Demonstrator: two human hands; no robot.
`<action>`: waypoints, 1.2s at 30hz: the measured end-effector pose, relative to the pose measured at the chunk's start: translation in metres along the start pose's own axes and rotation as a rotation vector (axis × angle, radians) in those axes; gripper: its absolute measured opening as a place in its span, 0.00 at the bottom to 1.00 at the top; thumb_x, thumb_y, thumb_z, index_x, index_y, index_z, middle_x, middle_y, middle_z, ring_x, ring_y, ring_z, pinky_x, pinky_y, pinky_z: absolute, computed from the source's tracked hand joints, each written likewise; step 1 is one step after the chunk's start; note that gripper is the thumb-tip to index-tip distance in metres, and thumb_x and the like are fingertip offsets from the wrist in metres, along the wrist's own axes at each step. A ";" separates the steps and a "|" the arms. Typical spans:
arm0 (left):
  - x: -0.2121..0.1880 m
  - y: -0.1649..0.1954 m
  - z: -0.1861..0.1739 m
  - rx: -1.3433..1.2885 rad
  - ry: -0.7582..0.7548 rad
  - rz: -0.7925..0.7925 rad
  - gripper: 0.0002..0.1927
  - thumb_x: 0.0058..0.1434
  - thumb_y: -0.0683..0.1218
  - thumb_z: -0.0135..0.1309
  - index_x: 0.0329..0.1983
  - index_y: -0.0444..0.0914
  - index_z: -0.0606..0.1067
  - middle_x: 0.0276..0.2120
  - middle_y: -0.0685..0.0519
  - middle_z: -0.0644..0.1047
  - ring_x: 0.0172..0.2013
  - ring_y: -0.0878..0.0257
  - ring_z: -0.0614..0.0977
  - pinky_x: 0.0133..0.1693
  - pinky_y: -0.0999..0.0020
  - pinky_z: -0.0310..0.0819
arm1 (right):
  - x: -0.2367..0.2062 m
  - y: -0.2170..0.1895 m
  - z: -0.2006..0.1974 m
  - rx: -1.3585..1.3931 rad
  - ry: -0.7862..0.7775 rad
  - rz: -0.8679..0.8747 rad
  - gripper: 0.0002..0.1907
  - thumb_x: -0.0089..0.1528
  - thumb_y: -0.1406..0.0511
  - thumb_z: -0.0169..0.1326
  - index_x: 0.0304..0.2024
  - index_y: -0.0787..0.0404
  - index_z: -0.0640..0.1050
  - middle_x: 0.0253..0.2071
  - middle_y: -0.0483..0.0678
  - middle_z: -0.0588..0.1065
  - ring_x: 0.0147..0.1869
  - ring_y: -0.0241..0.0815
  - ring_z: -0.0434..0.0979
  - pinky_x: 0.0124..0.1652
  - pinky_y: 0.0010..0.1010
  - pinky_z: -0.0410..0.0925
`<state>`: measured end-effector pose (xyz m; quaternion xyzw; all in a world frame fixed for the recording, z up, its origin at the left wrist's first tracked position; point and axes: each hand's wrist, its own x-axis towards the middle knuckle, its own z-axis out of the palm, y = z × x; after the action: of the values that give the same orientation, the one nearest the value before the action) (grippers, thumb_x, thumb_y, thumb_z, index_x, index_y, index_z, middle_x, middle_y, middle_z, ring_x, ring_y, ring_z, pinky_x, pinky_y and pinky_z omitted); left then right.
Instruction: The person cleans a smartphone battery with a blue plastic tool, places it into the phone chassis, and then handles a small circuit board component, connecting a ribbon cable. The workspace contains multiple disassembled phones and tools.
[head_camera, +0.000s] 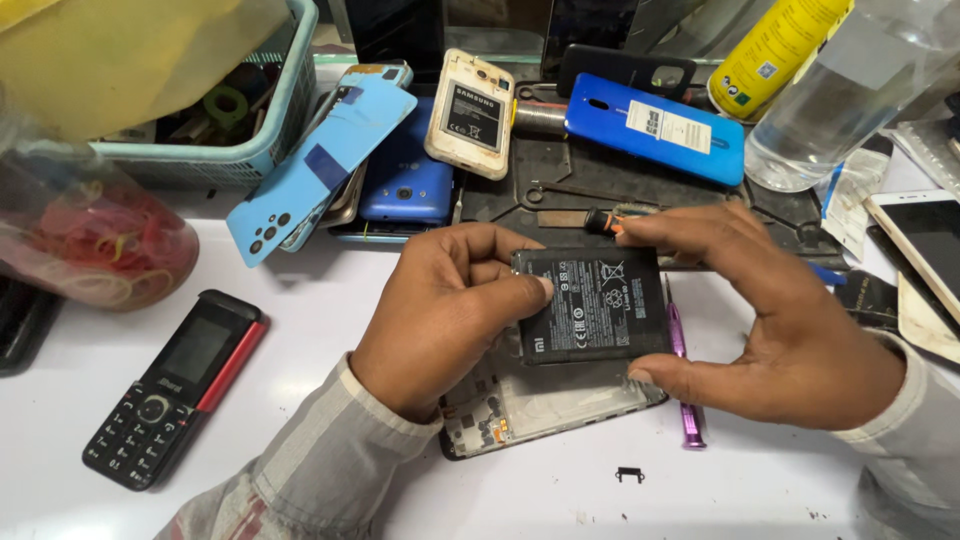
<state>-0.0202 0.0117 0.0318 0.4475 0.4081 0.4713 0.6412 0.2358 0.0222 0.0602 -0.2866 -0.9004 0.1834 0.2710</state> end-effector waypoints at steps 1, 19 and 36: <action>0.000 0.000 0.000 -0.002 0.005 -0.003 0.14 0.54 0.37 0.57 0.44 0.27 0.77 0.27 0.49 0.83 0.25 0.70 0.80 0.28 0.79 0.72 | -0.001 0.001 0.000 0.002 0.001 0.031 0.45 0.49 0.58 0.70 0.66 0.59 0.67 0.64 0.50 0.70 0.67 0.44 0.68 0.62 0.37 0.65; 0.008 -0.002 -0.010 0.020 0.222 0.138 0.13 0.60 0.42 0.58 0.46 0.31 0.79 0.21 0.58 0.75 0.16 0.73 0.69 0.18 0.77 0.60 | -0.006 0.023 -0.015 -0.117 0.336 0.234 0.21 0.63 0.70 0.63 0.57 0.66 0.74 0.50 0.49 0.77 0.50 0.36 0.77 0.53 0.28 0.72; 0.007 -0.002 -0.013 -0.092 0.366 0.219 0.13 0.65 0.43 0.51 0.50 0.32 0.71 0.27 0.53 0.79 0.19 0.72 0.74 0.20 0.77 0.66 | -0.056 0.041 -0.009 -0.630 0.331 0.316 0.12 0.62 0.67 0.59 0.48 0.60 0.82 0.46 0.50 0.78 0.51 0.52 0.70 0.51 0.39 0.66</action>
<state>-0.0303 0.0210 0.0252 0.3664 0.4445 0.6296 0.5213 0.2966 0.0205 0.0262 -0.5168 -0.8014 -0.1114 0.2798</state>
